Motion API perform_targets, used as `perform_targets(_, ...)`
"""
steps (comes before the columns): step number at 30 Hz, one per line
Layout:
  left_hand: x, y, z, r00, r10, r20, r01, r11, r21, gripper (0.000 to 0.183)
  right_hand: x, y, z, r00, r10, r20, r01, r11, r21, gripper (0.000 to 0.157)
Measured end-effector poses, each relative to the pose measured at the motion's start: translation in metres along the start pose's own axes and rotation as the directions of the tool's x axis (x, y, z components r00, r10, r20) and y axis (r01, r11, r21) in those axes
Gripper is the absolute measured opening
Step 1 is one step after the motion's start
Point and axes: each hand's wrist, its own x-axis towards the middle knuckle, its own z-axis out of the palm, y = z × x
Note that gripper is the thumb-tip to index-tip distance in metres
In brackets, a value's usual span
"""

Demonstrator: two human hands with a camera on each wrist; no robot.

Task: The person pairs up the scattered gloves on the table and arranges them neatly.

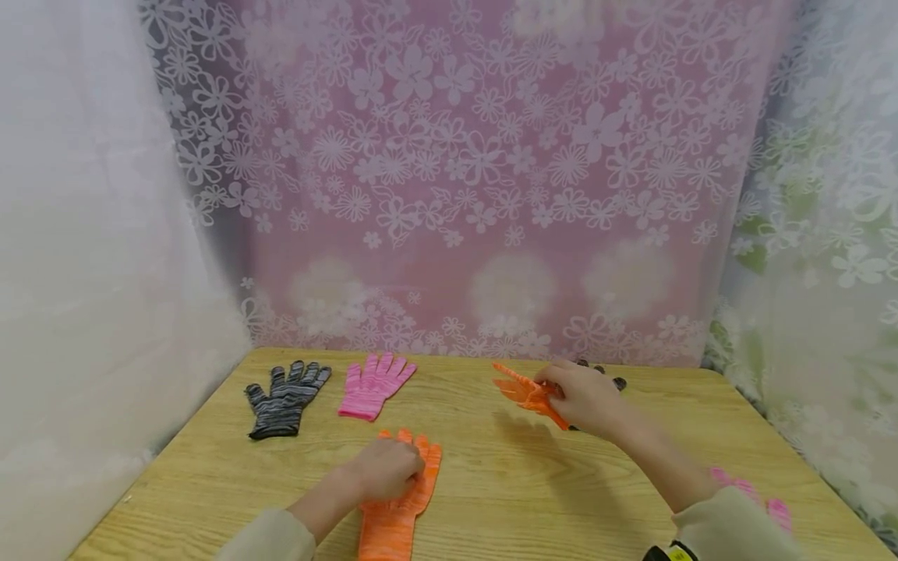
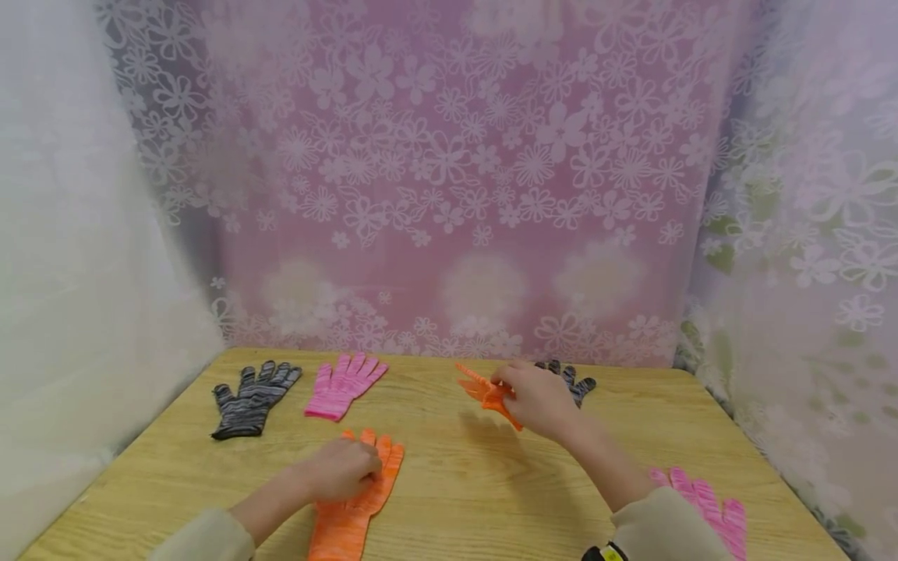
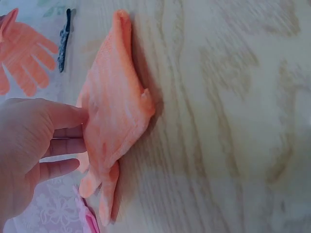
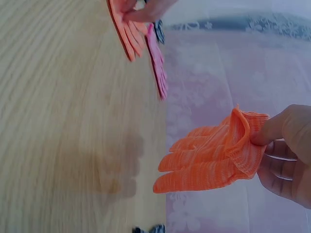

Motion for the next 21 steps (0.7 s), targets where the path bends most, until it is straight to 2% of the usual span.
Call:
perform_targets(3, -0.005, -0.006, -0.005, 1.0, -0.004, -0.012, 0.004, 0.999, -0.036, 0.021, 0.002, -0.01, 0.006, 1.0, -0.019, -0.019, 0.019, 1.0, 0.002, 0.018)
perform_targets(7, -0.017, -0.017, -0.015, 0.999, -0.019, -0.041, 0.017, 0.999, -0.039, 0.004, 0.004, -0.021, 0.013, 0.998, -0.042, -0.056, 0.042, 0.999, -0.002, 0.018)
perform_targets(12, -0.036, -0.029, -0.021, 0.998, -0.044, -0.05, 0.041, 0.998, -0.056, 0.005, 0.008, -0.031, 0.02, 0.994, -0.08, -0.078, 0.081, 0.997, 0.011, 0.017)
perform_targets(21, -0.062, -0.039, -0.017, 0.997, -0.043, -0.067, 0.039, 0.998, -0.059, 0.005, 0.02, -0.053, 0.038, 0.972, -0.205, -0.112, 0.209, 0.978, 0.02, 0.016)
